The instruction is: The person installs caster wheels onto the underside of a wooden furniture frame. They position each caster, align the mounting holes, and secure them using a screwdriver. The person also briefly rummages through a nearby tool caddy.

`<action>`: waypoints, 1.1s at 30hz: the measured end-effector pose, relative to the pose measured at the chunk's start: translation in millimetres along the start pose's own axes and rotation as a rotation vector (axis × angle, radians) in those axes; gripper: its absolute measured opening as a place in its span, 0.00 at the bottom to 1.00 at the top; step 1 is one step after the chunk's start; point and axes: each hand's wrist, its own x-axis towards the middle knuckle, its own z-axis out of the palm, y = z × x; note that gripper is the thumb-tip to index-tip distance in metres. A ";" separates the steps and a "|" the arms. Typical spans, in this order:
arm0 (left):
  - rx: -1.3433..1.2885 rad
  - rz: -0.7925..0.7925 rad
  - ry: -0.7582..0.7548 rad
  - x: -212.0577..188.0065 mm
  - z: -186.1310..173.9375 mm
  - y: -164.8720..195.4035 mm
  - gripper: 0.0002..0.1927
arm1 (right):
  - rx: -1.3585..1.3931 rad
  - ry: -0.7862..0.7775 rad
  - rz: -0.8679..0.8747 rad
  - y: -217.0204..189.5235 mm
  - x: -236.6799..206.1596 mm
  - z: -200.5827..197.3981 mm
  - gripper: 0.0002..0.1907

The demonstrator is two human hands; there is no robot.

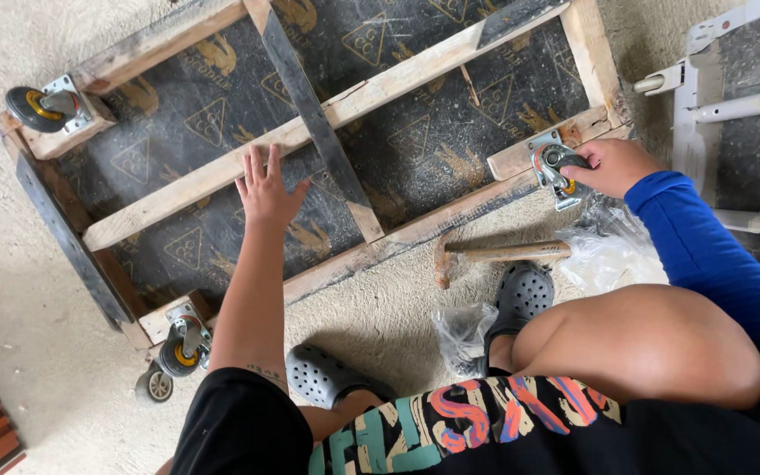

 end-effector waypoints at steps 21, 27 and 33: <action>0.089 -0.041 -0.100 -7.2 -9.6 4.4 0.50 | 0.090 -0.060 -0.028 6.3 -14.8 -15.2 0.32; 0.102 -0.046 -0.101 -8.3 -13.8 7.8 0.50 | 0.112 0.004 -0.015 3.1 -15.2 -11.2 0.25; 0.100 -0.051 -0.098 -10.8 -17.9 11.0 0.50 | 0.236 -0.056 -0.003 -3.7 -16.4 -15.2 0.26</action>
